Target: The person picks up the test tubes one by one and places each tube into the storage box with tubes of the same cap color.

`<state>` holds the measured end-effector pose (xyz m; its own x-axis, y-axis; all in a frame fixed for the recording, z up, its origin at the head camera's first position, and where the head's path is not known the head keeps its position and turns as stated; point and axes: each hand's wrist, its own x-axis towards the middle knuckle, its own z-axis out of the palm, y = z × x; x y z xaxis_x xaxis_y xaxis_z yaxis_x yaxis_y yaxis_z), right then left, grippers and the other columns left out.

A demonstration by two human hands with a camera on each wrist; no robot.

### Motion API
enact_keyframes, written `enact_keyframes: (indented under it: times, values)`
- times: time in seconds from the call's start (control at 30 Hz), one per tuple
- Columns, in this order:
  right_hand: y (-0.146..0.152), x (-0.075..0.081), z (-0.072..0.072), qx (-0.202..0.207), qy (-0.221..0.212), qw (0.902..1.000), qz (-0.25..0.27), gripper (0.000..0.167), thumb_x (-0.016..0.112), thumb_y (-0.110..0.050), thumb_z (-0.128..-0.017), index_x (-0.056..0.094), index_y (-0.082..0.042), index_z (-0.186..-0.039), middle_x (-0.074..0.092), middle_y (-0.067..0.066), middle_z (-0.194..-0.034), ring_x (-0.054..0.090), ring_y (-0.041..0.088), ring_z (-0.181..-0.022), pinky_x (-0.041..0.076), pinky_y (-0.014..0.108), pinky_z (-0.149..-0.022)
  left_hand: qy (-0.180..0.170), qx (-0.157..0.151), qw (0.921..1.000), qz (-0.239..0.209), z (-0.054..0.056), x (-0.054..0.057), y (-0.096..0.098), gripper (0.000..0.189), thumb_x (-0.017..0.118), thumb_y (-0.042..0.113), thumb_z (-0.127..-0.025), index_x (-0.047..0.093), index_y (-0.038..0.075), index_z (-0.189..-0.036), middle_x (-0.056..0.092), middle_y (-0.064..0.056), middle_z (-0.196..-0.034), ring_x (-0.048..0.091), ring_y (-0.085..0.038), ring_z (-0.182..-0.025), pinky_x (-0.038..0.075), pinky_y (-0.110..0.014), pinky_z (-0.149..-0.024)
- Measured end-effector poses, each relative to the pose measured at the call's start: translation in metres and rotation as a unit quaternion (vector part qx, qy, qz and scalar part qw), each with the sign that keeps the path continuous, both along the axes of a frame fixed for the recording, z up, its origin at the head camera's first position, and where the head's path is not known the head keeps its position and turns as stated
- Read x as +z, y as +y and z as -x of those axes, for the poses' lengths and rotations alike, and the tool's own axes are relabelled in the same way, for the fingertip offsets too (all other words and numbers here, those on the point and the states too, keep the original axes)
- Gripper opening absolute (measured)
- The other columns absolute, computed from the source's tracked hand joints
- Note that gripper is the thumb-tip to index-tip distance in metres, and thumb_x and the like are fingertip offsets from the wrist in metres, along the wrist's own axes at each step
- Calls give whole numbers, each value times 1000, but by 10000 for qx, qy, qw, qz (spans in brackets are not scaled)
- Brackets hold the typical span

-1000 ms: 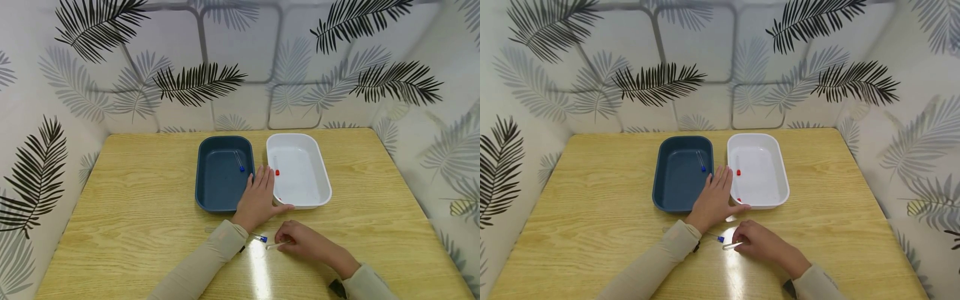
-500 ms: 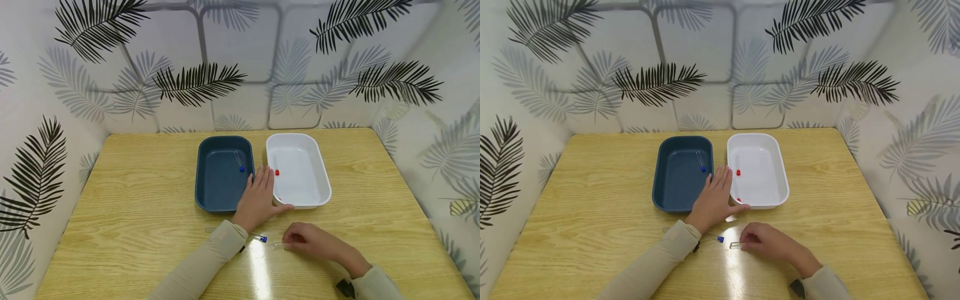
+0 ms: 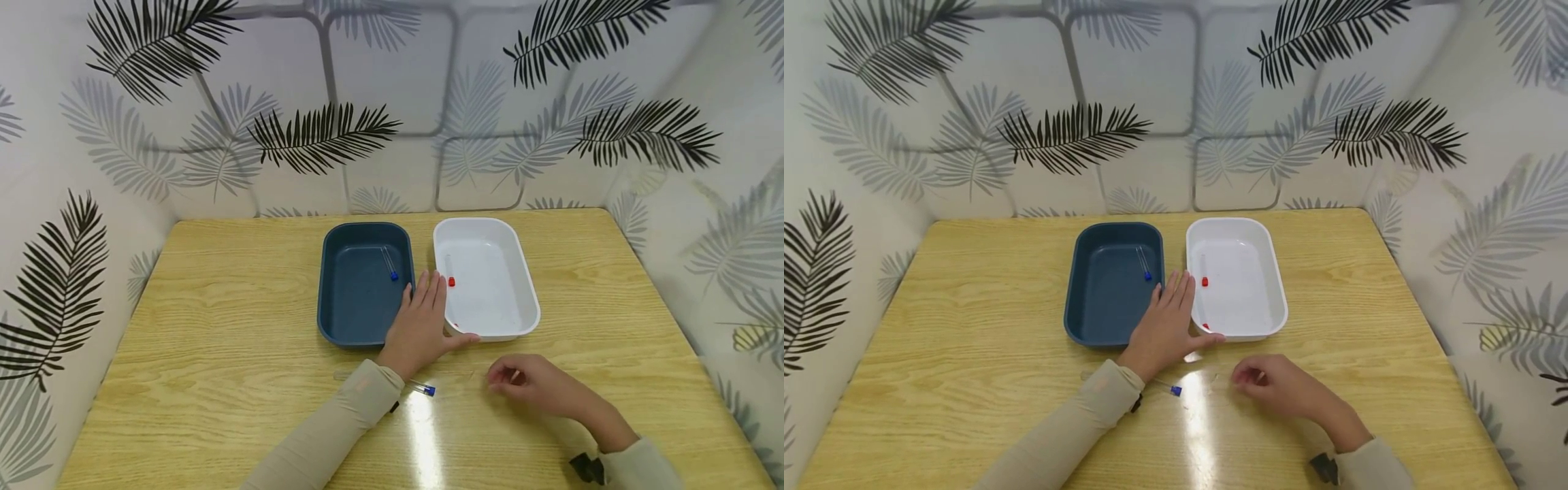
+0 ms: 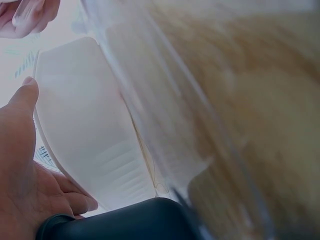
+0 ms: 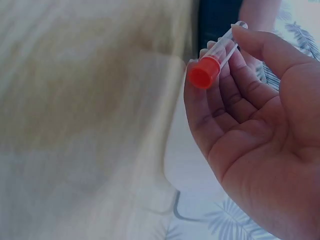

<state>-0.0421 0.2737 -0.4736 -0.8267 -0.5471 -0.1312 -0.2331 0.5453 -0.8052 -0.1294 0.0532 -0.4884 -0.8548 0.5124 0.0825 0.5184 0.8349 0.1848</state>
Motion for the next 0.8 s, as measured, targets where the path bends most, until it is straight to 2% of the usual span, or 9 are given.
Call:
enact_keyframes:
  times: [0.27, 0.4, 0.6, 0.8]
  values:
    - [16, 16, 6, -349, -60, 9992, 186, 19, 61, -20, -91, 66, -4, -99, 64, 7, -88, 60, 13, -76, 52, 27, -59, 50, -31, 10000, 15, -1, 3, -1, 113, 27, 86, -72, 12, 4, -149, 12, -10, -154, 1, -24, -141, 10, -45, -111]
    - [23, 25, 13, -545, 117, 9984, 32, 20, 61, -20, -91, 65, -3, -99, 64, 5, -89, 59, 9, -79, 52, 26, -64, 94, -39, 9999, 11, -1, 4, -1, 112, 27, 85, -73, 13, 4, -149, 13, -10, -154, 3, -24, -141, 12, -46, -111]
    - [28, 44, 23, -821, 136, 9965, -76, 20, 62, -20, -91, 64, -4, -102, 63, 2, -90, 59, 12, -81, 52, 26, -66, 127, -57, 9999, -8, -1, 4, -2, 112, 28, 85, -73, 15, 4, -148, 14, -11, -154, 4, -25, -141, 13, -46, -111]
    - [33, 61, 35, -978, 423, 9939, -279, 23, 63, -21, -90, 65, -3, -104, 65, 6, -92, 60, 13, -83, 52, 24, -71, 41, -63, 10000, -23, 0, 2, -1, 112, 26, 86, -73, 13, 4, -149, 12, -10, -154, 1, -24, -141, 10, -46, -111]
